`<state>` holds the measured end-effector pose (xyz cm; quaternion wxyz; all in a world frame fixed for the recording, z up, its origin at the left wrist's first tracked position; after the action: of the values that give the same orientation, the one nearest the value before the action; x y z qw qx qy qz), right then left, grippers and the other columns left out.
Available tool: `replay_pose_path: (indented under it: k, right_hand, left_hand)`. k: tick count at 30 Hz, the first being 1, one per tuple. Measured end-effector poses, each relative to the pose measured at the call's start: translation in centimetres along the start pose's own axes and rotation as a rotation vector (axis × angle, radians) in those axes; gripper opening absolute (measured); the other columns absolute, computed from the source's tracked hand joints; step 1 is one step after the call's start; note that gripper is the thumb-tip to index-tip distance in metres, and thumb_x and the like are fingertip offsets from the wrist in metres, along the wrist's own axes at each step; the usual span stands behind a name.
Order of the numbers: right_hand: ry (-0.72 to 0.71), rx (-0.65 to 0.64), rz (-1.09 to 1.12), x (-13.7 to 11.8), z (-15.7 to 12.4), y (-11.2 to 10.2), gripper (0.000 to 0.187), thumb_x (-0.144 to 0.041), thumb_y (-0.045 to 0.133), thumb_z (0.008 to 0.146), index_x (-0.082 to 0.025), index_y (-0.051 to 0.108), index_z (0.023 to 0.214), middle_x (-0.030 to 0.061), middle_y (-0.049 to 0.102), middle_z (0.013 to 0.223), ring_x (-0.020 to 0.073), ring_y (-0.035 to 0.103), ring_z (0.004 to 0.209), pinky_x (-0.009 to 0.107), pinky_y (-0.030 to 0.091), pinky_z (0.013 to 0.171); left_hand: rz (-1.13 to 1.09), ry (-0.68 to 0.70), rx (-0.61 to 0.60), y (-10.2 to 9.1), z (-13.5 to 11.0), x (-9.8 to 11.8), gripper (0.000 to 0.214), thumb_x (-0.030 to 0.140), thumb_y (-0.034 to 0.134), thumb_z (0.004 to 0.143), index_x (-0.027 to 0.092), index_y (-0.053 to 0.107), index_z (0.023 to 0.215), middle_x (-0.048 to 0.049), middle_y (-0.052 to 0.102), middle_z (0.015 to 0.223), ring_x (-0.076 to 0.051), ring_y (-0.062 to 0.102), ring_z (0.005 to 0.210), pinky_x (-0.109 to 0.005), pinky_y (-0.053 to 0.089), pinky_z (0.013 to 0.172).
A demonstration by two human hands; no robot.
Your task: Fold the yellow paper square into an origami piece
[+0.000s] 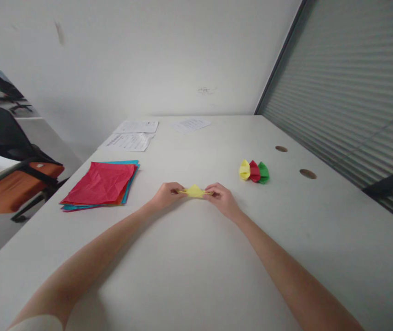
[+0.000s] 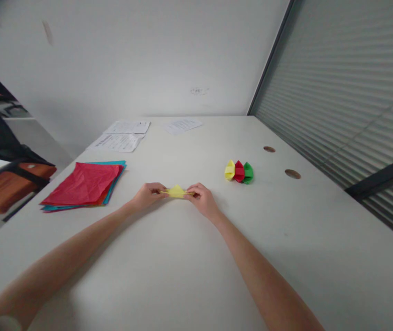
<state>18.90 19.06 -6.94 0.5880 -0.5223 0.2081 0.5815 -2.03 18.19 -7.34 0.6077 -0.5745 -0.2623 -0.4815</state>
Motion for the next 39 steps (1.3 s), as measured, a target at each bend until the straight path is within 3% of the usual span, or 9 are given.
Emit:
replay_pose_path:
  k: [5, 11, 16, 21, 28, 39]
  right_hand:
    - [0.032, -0.028, 0.017, 0.2, 0.1, -0.1, 0.034, -0.05, 0.068, 0.077, -0.018, 0.068, 0.066, 0.0067, 0.063, 0.09, 0.0139, 0.059, 0.072, 0.027, 0.05, 0.063]
    - [0.114, 0.036, 0.115, 0.7, -0.1, -0.5, 0.037, -0.056, 0.067, 0.075, -0.018, 0.069, 0.071, 0.0058, 0.064, 0.079, 0.0148, 0.061, 0.063, 0.03, 0.053, 0.06]
    - [0.278, 0.136, 0.239, 1.6, -0.4, -1.0, 0.043, -0.059, 0.075, 0.063, -0.017, 0.066, 0.071, 0.0041, 0.067, 0.064, 0.0166, 0.064, 0.056, 0.029, 0.053, 0.056]
    - [0.346, 0.135, 0.306, 1.8, -0.3, -1.2, 0.044, -0.055, 0.08, 0.056, -0.016, 0.065, 0.07, 0.0048, 0.068, 0.059, 0.0172, 0.065, 0.054, 0.029, 0.053, 0.054]
    - [0.367, 0.114, 0.281, 1.5, -0.2, -1.4, 0.039, -0.051, 0.081, 0.057, -0.015, 0.069, 0.069, 0.0042, 0.068, 0.056, 0.0143, 0.061, 0.05, 0.026, 0.049, 0.05]
    - [0.297, 0.18, 0.338, 0.4, -0.1, -1.4, 0.038, -0.049, 0.081, 0.058, -0.017, 0.067, 0.07, 0.0034, 0.068, 0.061, 0.0153, 0.061, 0.054, 0.03, 0.053, 0.058]
  left_hand:
    - [0.024, 0.009, 0.021, -0.4, 0.2, 0.4, 0.032, 0.041, 0.073, 0.069, 0.014, 0.062, 0.059, -0.0067, 0.069, 0.075, -0.014, 0.061, 0.069, -0.025, 0.048, 0.066]
    - [-0.168, -0.138, 0.04, -0.5, 0.1, -0.3, 0.036, 0.046, 0.076, 0.066, 0.012, 0.066, 0.072, -0.0067, 0.07, 0.066, -0.013, 0.062, 0.058, -0.023, 0.047, 0.055]
    - [-0.332, -0.141, 0.072, -0.5, -0.1, 0.1, 0.041, 0.046, 0.081, 0.061, 0.013, 0.059, 0.072, -0.0055, 0.07, 0.066, -0.015, 0.068, 0.062, -0.024, 0.052, 0.06]
    - [-0.332, -0.164, 0.034, -0.6, -0.2, 0.4, 0.041, 0.043, 0.083, 0.06, 0.014, 0.054, 0.067, -0.0065, 0.071, 0.067, -0.017, 0.07, 0.065, -0.024, 0.053, 0.06]
    - [-0.301, -0.157, 0.068, -1.1, -0.1, 0.4, 0.041, 0.043, 0.083, 0.061, 0.014, 0.054, 0.066, -0.007, 0.072, 0.066, -0.019, 0.071, 0.065, -0.025, 0.054, 0.058]
    - [-0.33, -0.136, 0.116, -1.8, 0.2, 1.4, 0.041, 0.041, 0.084, 0.058, 0.014, 0.054, 0.065, -0.0064, 0.071, 0.064, -0.015, 0.068, 0.059, -0.024, 0.053, 0.057]
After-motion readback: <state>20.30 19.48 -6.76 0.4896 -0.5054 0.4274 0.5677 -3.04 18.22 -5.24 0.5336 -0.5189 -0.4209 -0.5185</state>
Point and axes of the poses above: each hand's wrist, its own z-axis towards the middle knuckle, its own y-axis out of the palm, x = y × z, the point moved 6 cm from there along z, towards the middle knuckle
